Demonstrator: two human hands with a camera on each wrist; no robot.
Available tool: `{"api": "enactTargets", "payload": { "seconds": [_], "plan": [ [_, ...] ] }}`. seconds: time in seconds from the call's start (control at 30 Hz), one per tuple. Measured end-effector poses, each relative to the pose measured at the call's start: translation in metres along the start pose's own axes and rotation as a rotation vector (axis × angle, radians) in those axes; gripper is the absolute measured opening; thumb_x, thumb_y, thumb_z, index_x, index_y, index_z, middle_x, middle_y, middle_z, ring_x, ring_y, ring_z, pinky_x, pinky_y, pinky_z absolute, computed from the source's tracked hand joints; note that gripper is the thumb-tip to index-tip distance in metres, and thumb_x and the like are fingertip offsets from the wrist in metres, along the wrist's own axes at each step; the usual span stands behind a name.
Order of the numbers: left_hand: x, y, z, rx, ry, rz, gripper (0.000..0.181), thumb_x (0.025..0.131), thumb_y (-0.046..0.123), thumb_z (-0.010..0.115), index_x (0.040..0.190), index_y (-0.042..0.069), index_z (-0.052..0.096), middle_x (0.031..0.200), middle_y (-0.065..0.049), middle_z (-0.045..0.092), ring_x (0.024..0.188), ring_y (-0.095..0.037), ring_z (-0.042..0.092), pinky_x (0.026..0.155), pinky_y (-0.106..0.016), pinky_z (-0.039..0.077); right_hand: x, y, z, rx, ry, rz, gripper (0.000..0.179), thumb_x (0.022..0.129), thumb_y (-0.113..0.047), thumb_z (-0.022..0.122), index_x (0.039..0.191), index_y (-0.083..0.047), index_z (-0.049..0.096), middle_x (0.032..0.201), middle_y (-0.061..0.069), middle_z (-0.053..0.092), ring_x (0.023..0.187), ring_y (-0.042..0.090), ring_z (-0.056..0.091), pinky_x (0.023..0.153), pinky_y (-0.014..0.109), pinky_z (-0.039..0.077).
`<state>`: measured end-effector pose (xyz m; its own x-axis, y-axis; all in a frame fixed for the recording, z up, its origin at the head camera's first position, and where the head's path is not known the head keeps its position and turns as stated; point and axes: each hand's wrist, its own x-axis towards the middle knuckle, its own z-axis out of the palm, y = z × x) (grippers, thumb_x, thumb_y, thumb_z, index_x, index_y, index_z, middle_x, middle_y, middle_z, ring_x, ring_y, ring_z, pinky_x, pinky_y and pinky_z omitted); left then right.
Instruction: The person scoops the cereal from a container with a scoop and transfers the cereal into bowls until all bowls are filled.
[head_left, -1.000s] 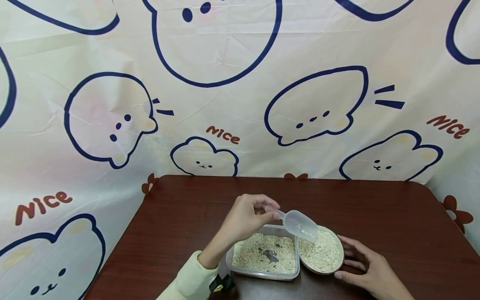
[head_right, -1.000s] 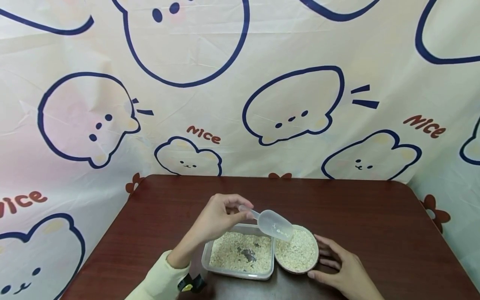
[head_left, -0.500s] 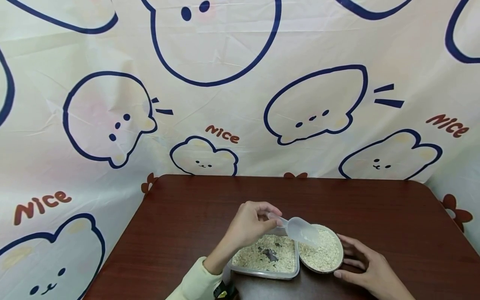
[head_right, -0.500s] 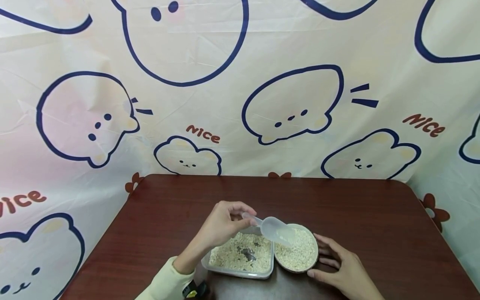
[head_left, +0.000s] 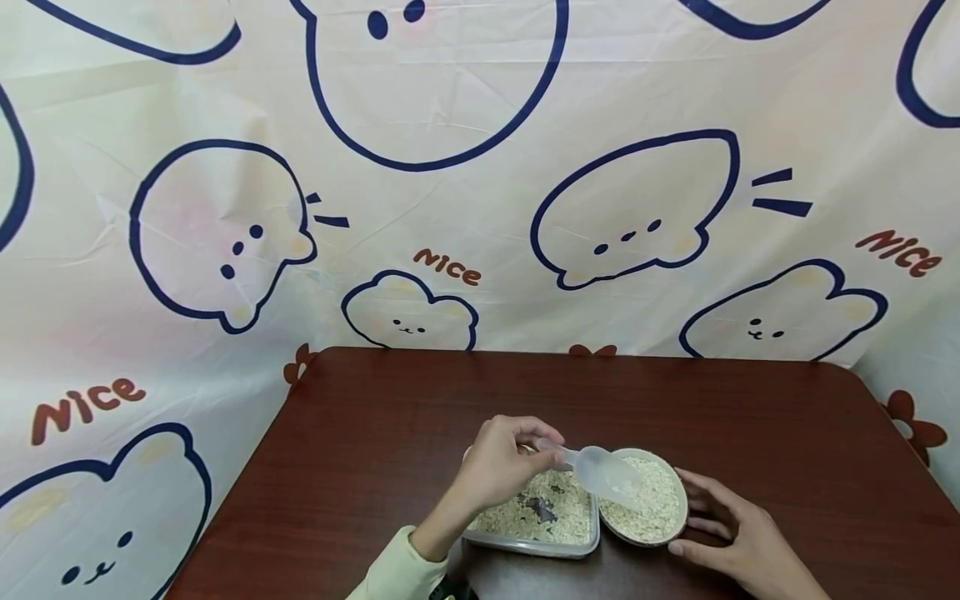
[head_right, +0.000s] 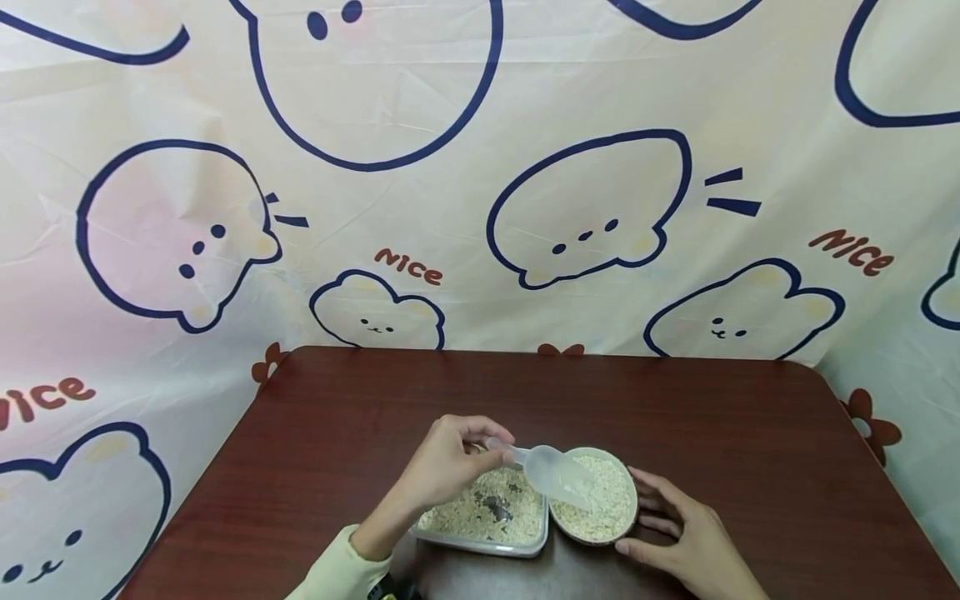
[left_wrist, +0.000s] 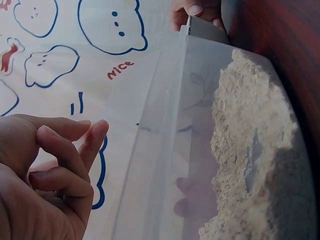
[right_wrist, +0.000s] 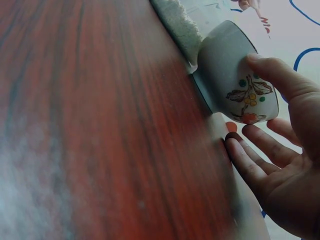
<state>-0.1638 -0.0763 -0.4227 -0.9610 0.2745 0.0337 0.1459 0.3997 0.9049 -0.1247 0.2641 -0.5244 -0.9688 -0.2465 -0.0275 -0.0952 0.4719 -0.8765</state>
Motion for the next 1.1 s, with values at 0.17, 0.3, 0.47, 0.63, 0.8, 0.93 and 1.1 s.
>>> {"api": "enactTargets", "payload": {
  "seconds": [0.17,0.3,0.47,0.63,0.8,0.93,1.1],
  "plan": [
    [-0.002,-0.002,-0.009,-0.046,0.009,-0.006,0.011,0.092,0.010,0.082,0.103,0.008,0.083,0.082,-0.009,0.079,0.048,-0.004,0.043,0.044,-0.019,0.033,0.000,-0.001,0.000,0.004,-0.001,-0.003,0.087,0.083,-0.025,0.094,0.158,-0.014,0.050,0.152,0.017,0.058,0.111,-0.009,0.064,0.085,0.022,0.063],
    [-0.004,-0.005,-0.019,-0.112,0.001,-0.040,0.012,0.094,0.006,0.078,0.105,0.008,0.082,0.075,-0.002,0.074,0.048,-0.007,0.040,0.043,-0.018,0.030,0.000,0.000,0.000,0.008,0.009,-0.035,0.086,0.083,-0.021,0.094,0.157,-0.014,0.051,0.147,-0.013,0.060,0.111,-0.009,0.065,0.084,0.022,0.063],
    [-0.010,-0.011,-0.034,-0.176,-0.004,-0.077,0.017,0.095,0.001,0.072,0.109,0.007,0.081,0.080,-0.002,0.076,0.051,-0.010,0.041,0.045,-0.019,0.031,0.000,0.002,0.001,0.006,0.008,-0.029,0.086,0.083,-0.020,0.094,0.157,-0.014,0.051,0.138,-0.031,0.055,0.110,-0.010,0.064,0.084,0.022,0.063],
    [-0.015,-0.019,-0.051,-0.185,0.016,-0.095,0.018,0.094,0.000,0.072,0.110,0.003,0.080,0.073,0.002,0.071,0.049,-0.009,0.040,0.045,-0.019,0.032,-0.001,0.001,0.001,0.005,0.005,-0.009,0.087,0.082,-0.022,0.095,0.157,-0.014,0.052,0.144,-0.013,0.058,0.111,-0.010,0.064,0.084,0.023,0.063],
    [-0.022,-0.027,-0.065,-0.173,0.035,-0.094,0.017,0.095,0.002,0.074,0.112,-0.001,0.078,0.070,0.005,0.067,0.049,-0.007,0.041,0.046,-0.019,0.035,-0.002,-0.001,0.000,0.023,0.007,-0.013,0.087,0.082,-0.026,0.095,0.157,-0.015,0.052,0.140,-0.026,0.056,0.112,-0.009,0.065,0.085,0.024,0.063],
    [-0.028,-0.034,-0.073,-0.160,0.049,-0.109,0.017,0.095,0.006,0.077,0.111,-0.001,0.078,0.070,0.004,0.066,0.049,-0.006,0.043,0.047,-0.019,0.036,-0.003,-0.002,0.000,0.041,0.005,-0.024,0.086,0.083,-0.025,0.094,0.157,-0.015,0.051,0.137,-0.037,0.053,0.113,-0.009,0.065,0.085,0.024,0.064],
    [-0.034,-0.043,-0.079,-0.112,0.080,-0.145,0.020,0.092,0.013,0.084,0.108,0.002,0.079,0.061,0.003,0.054,0.047,-0.007,0.042,0.046,-0.021,0.036,-0.002,-0.002,0.001,0.048,0.001,-0.021,0.087,0.082,-0.024,0.094,0.157,-0.014,0.051,0.138,-0.038,0.052,0.113,-0.010,0.065,0.085,0.024,0.064]
  ]
}}
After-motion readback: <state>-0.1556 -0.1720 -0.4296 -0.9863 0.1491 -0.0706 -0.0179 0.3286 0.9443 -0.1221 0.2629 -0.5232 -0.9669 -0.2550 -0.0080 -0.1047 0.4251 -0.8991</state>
